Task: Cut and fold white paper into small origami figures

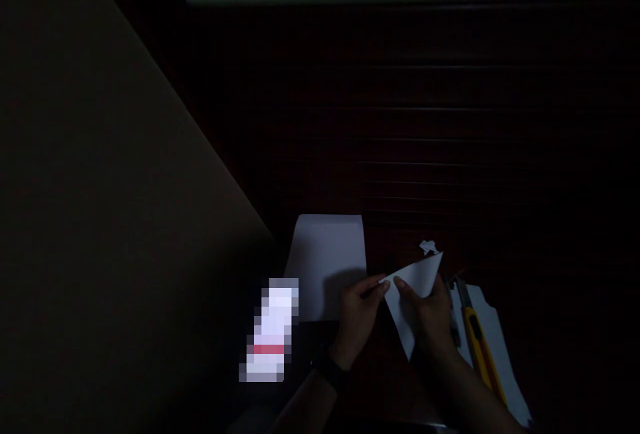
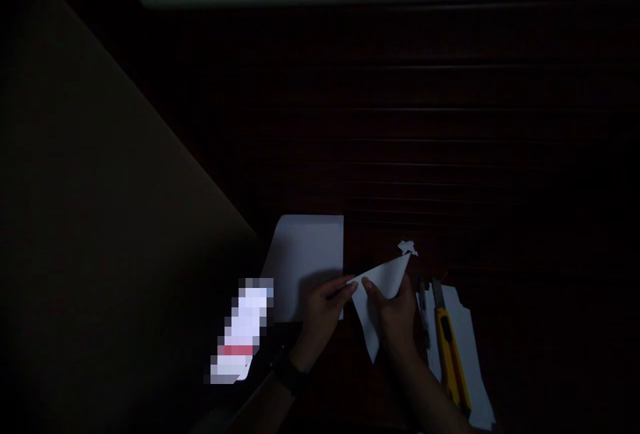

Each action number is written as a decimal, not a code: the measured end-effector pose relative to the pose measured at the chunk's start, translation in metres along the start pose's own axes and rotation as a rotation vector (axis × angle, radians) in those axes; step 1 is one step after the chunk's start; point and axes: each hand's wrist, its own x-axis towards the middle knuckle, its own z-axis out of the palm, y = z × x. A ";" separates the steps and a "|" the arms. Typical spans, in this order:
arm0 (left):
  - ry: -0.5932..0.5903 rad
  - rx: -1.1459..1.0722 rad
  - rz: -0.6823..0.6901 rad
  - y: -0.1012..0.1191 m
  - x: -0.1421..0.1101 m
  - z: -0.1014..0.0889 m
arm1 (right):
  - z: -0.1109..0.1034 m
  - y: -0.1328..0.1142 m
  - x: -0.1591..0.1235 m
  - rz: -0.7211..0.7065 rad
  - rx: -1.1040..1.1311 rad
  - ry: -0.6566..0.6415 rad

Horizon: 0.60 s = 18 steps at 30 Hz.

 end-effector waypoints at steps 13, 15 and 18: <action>0.023 0.003 -0.019 -0.004 0.001 -0.001 | -0.009 0.006 0.008 0.160 0.236 -0.117; 0.035 -0.015 -0.025 -0.006 0.003 -0.002 | -0.010 0.003 0.010 0.182 0.302 -0.186; 0.084 -0.067 -0.045 -0.009 0.007 -0.005 | -0.011 -0.003 0.009 0.230 0.341 -0.358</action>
